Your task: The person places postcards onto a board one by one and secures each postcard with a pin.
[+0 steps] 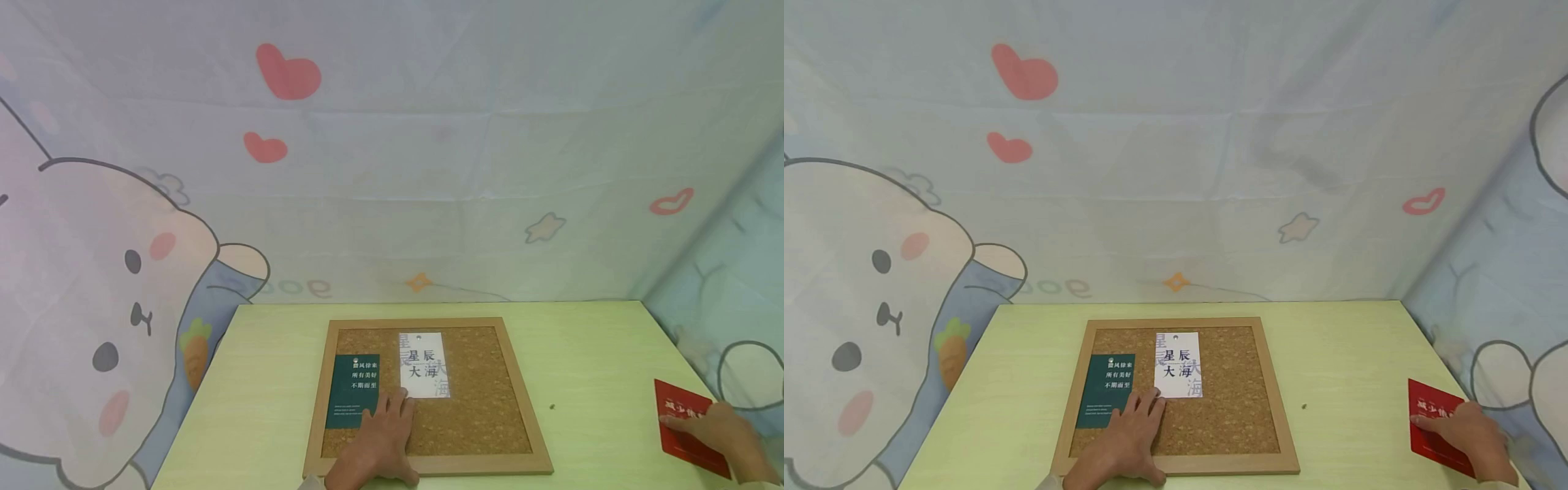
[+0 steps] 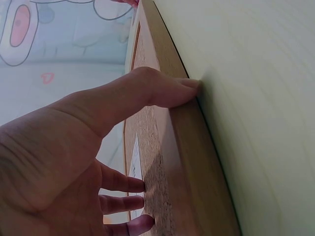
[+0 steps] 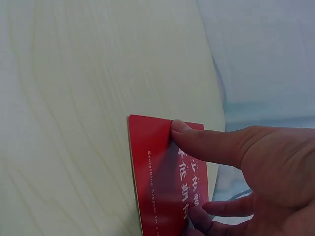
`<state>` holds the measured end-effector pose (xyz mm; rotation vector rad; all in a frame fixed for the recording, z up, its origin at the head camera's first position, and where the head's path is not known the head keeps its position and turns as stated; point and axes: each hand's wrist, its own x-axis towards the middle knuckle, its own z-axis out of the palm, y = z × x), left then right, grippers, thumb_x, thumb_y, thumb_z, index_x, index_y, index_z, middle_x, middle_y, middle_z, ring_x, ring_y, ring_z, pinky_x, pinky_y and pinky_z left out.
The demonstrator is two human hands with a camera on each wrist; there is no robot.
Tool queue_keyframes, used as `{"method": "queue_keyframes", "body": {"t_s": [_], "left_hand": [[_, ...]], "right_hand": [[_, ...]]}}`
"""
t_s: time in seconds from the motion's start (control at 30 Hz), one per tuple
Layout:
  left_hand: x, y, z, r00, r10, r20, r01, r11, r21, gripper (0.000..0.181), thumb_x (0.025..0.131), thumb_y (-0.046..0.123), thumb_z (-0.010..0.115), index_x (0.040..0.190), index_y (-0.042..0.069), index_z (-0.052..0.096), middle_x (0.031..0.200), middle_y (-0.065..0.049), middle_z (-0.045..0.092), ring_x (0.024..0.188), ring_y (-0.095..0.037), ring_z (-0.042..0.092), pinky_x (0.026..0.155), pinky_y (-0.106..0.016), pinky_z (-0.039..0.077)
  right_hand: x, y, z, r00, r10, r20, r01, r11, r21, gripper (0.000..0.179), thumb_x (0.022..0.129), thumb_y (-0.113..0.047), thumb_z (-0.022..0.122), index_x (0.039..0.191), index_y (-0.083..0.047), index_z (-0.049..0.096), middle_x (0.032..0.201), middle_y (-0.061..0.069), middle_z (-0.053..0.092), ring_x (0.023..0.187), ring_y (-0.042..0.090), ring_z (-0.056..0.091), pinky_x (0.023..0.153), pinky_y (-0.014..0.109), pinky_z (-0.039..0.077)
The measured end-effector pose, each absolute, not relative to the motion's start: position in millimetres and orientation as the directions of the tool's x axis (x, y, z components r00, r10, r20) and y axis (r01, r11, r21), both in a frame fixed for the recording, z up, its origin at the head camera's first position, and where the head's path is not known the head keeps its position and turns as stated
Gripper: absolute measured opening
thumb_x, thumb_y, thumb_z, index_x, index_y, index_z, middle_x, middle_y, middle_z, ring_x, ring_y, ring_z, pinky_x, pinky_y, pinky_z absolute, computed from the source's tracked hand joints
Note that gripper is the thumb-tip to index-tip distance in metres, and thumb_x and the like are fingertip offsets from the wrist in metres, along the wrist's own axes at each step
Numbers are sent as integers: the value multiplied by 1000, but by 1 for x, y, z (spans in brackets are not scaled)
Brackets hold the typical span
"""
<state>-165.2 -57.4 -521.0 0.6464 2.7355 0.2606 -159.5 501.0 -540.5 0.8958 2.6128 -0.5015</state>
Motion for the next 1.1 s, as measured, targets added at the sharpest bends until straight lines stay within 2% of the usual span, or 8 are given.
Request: {"method": "queue_keyframes", "body": {"t_s": [0.2,0.37,0.6,0.8,0.97,1.1], "left_hand": [[-164,-56,-519,-853,454,-259,397,885,243,118,60,57,97,153,9,44,157,-11,39,138,-36,39,100,-65,47],[-164,-56,-519,-853,454,-259,397,885,244,118,60,58,97,153,9,44,157,-11,39,138,-36,39,100,-65,47],[-165,-56,-519,-852,455,-258,407,887,219,120,59,59,97,153,9,43,156,-11,40,136,-35,41,100,-64,48],[-165,-56,-519,-854,453,-255,405,888,219,119,58,59,97,153,9,44,156,-12,40,136,-36,41,100,-65,48],[-164,-56,-519,-856,447,-259,398,891,220,119,58,59,97,153,9,45,156,-11,41,136,-35,41,100,-65,48],[-163,-56,-518,-858,449,-247,400,888,224,118,58,58,97,153,9,45,156,-12,41,135,-35,42,99,-65,48]], "right_hand": [[-160,510,-548,-729,529,-434,654,726,-214,91,87,-47,77,110,30,35,96,32,51,98,42,50,80,41,49],[-161,514,-551,-703,559,-440,683,703,-198,94,85,-47,77,113,31,31,101,35,45,103,47,45,84,43,49],[-156,511,-545,-703,542,-461,694,664,-278,87,87,-47,76,108,26,33,94,29,49,97,41,50,74,34,47],[-154,508,-546,-691,555,-463,708,648,-280,90,87,-47,75,110,28,31,98,32,47,100,43,48,76,35,48],[-155,504,-549,-654,601,-459,748,606,-271,104,83,-45,77,125,30,18,113,37,37,108,47,44,86,42,52],[-155,502,-550,-654,615,-441,757,540,-369,117,84,-41,80,139,25,0,124,41,25,114,53,36,97,54,50]]}}
